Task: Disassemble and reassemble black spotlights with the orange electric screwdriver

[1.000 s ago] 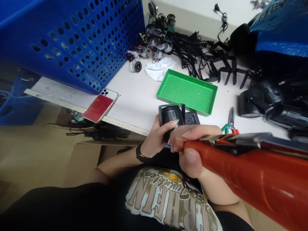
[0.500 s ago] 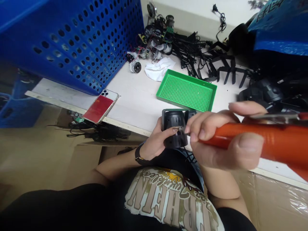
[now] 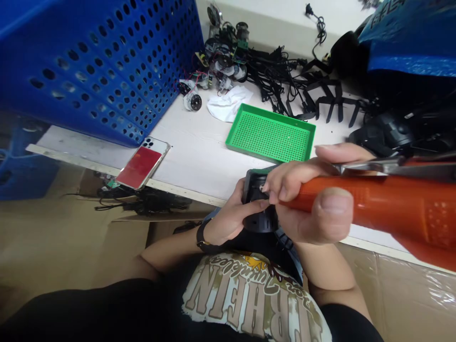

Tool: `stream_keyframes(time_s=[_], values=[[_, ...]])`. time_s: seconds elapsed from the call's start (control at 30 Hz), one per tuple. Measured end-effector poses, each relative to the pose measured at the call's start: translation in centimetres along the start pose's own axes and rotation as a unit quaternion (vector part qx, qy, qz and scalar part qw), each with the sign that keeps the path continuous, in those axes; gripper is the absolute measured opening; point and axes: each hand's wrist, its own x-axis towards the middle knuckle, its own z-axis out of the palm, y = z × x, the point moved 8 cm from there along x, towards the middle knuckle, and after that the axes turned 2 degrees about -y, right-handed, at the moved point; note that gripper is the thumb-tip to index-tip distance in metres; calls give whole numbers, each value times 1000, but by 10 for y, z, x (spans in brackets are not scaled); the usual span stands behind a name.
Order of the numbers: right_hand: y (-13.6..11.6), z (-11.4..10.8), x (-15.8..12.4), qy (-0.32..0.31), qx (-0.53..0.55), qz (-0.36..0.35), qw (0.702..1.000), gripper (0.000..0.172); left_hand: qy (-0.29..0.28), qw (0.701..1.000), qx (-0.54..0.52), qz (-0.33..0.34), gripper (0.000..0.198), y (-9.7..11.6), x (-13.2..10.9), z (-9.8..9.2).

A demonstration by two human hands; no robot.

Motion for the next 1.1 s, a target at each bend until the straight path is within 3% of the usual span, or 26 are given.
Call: stream_keyframes(time_s=[0.13,0.3,0.5,0.73,0.9,1.1], values=[[-2,-9,0,10,0,-7,1000,19,-7,1000,3,-3,64,-1,0,1],[8,-1,-3,1,-19,-37,999,18,-5,1000,9,-4,61,-2,-3,4],[0,6,-4,-23,-54,-83,995,13,-8,999,38,2,62,1,-3,6],[7,-4,-6,-28,-23,-86,996,16,-27,999,35,-30,56,-4,-4,6],[22,-3,-5,-24,-13,-39,999,22,-23,997,57,-37,54,-7,-4,6],[-14,-26,0,10,-35,-61,997,21,-8,998,29,-55,67,-11,-2,-3]])
